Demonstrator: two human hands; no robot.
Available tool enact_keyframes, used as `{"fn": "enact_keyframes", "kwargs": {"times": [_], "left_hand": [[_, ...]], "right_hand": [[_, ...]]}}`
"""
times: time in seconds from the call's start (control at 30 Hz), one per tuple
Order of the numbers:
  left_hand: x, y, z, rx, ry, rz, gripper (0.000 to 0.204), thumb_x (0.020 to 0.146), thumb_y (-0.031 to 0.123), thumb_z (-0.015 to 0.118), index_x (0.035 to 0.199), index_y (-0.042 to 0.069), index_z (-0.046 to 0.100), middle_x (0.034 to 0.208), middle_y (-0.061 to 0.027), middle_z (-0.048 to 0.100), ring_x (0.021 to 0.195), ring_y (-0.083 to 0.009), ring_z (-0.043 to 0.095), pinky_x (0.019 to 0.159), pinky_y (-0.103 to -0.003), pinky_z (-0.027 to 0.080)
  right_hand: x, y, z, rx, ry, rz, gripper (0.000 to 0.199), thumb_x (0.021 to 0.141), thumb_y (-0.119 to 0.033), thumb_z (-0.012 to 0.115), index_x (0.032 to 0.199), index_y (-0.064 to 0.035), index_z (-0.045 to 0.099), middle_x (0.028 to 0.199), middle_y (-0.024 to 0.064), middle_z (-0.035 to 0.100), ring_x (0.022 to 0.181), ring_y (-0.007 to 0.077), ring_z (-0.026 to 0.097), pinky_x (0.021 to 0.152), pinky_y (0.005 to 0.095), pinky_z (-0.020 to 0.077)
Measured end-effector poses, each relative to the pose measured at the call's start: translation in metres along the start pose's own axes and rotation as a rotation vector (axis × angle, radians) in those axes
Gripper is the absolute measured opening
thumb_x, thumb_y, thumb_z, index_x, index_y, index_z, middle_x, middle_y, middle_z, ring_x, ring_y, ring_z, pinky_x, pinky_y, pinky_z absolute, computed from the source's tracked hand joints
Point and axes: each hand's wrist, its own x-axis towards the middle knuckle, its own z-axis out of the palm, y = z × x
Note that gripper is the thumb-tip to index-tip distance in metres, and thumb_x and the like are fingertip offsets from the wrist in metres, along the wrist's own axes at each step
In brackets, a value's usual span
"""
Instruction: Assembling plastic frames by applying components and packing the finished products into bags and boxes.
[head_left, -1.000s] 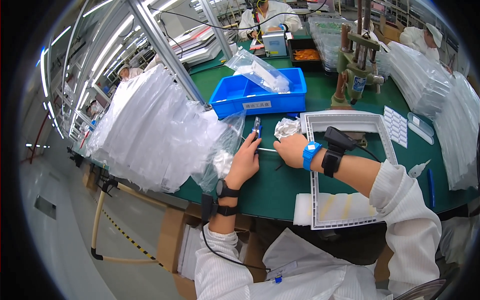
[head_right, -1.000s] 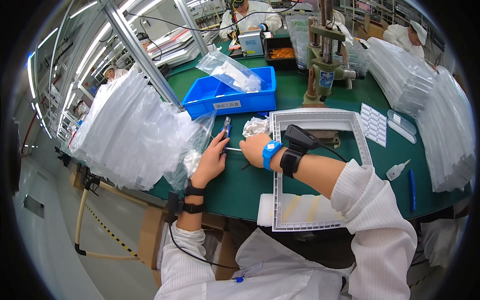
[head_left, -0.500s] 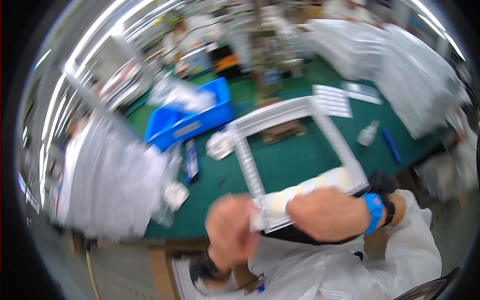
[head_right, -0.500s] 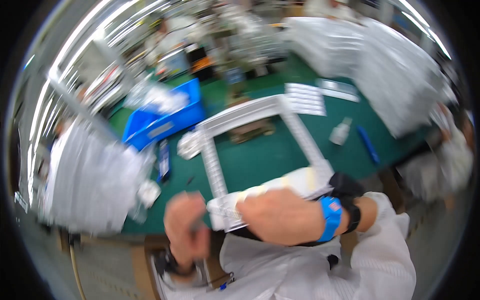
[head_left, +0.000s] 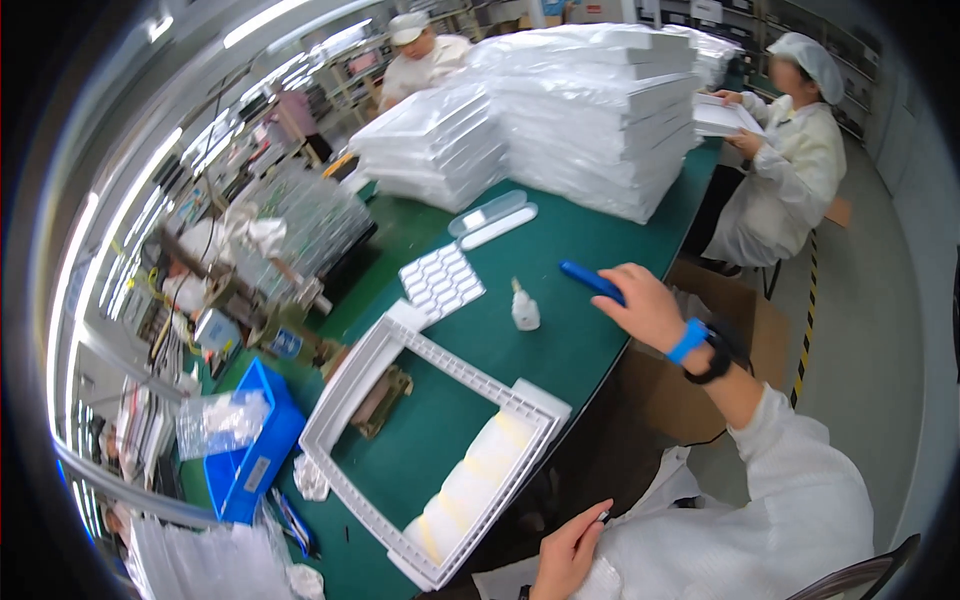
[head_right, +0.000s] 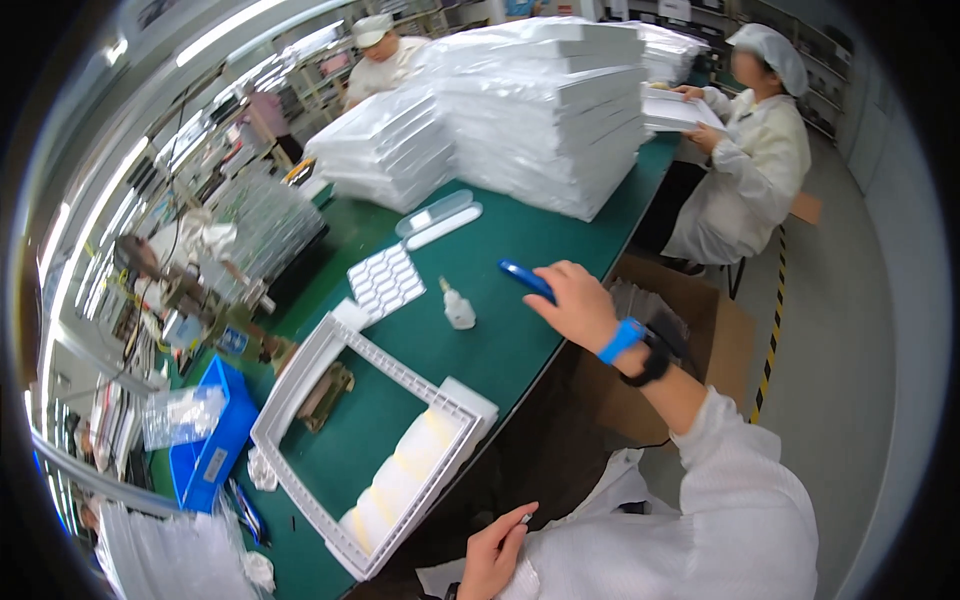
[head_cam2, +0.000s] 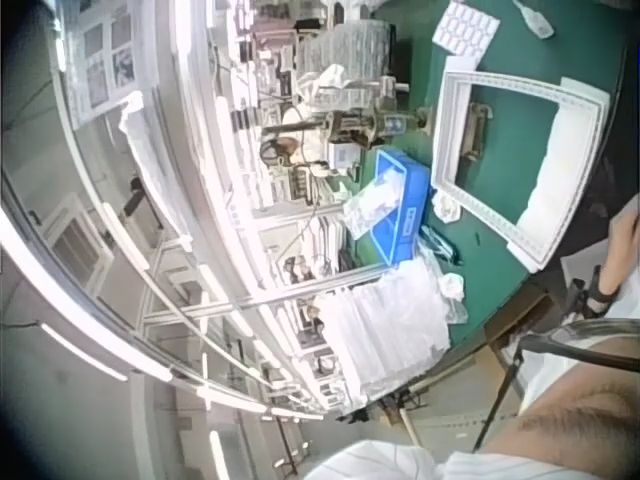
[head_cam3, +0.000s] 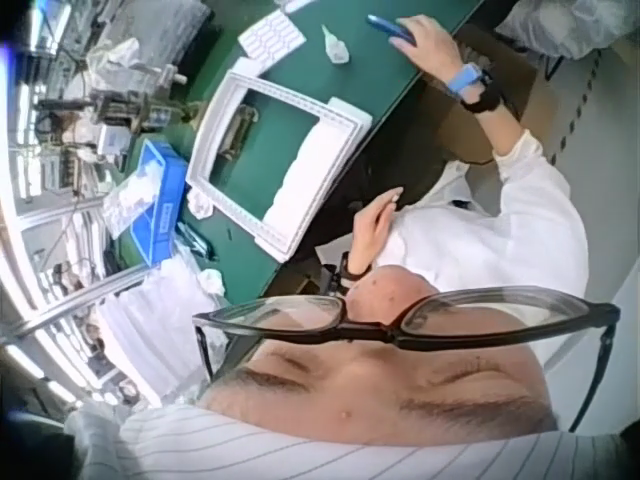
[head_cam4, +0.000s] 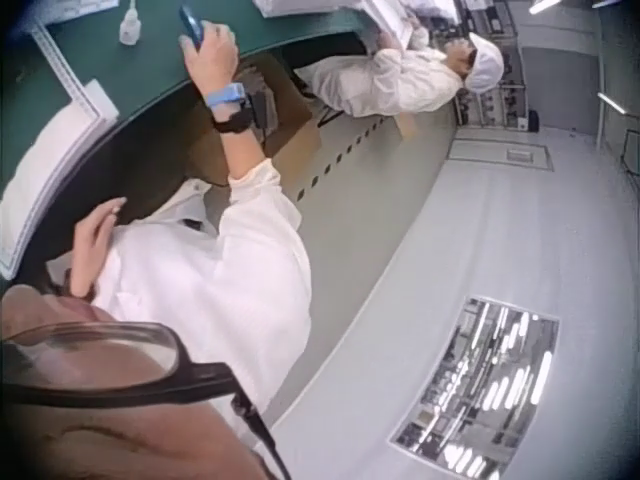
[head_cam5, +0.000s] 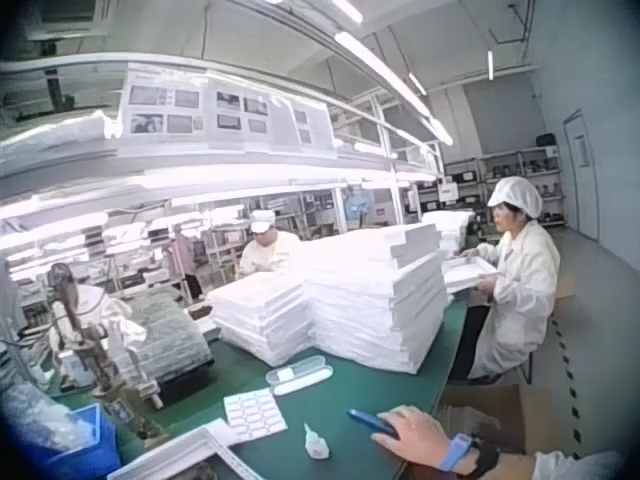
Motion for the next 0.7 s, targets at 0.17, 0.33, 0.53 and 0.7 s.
{"fn": "enact_keyframes", "kwargs": {"times": [0.17,0.33,0.53,0.7], "left_hand": [[0.014,-0.028,0.004,-0.001,-0.017,-0.192,0.024,0.099,0.006,0.053,0.118,0.000,0.066,0.105,-0.0158,0.071,0.088,-0.0241,0.067,0.079,-0.031,0.052],[0.025,-0.060,0.009,0.033,0.204,-0.060,0.024,0.099,0.007,0.055,0.119,0.001,0.067,0.088,-0.0109,0.066,0.075,-0.0170,0.060,0.069,-0.029,0.050],[0.034,-0.108,0.006,0.051,0.025,-0.066,0.019,0.093,0.003,0.063,0.111,0.000,0.070,0.090,-0.0122,0.068,0.078,-0.0182,0.063,0.071,-0.030,0.050],[0.038,-0.101,0.008,0.064,-0.052,0.018,0.015,0.090,0.001,0.066,0.104,-0.004,0.070,0.091,-0.0170,0.069,0.079,-0.0241,0.066,0.073,-0.032,0.051]], "right_hand": [[0.019,0.026,0.037,-0.152,-0.239,-0.005,0.028,0.090,-0.025,0.068,0.108,-0.0047,0.063,0.105,0.0132,0.061,0.099,0.0336,0.058,0.083,0.0430,0.0501],[-0.026,0.002,-0.063,0.586,-0.659,0.157,0.026,0.100,-0.019,0.053,0.117,-0.0018,0.061,0.091,0.0111,0.061,0.069,0.0210,0.065,0.064,0.0353,0.0527],[-0.159,-0.017,-0.072,0.867,-1.359,0.431,0.046,0.097,-0.031,0.064,0.134,-0.0066,0.051,0.103,0.0080,0.065,0.092,0.0204,0.063,0.082,0.0345,0.0496],[-0.230,-0.015,-0.042,0.680,-1.071,0.074,0.041,0.100,-0.032,0.055,0.132,-0.0060,0.052,0.102,0.0150,0.068,0.092,0.0289,0.065,0.081,0.0363,0.0502]]}}
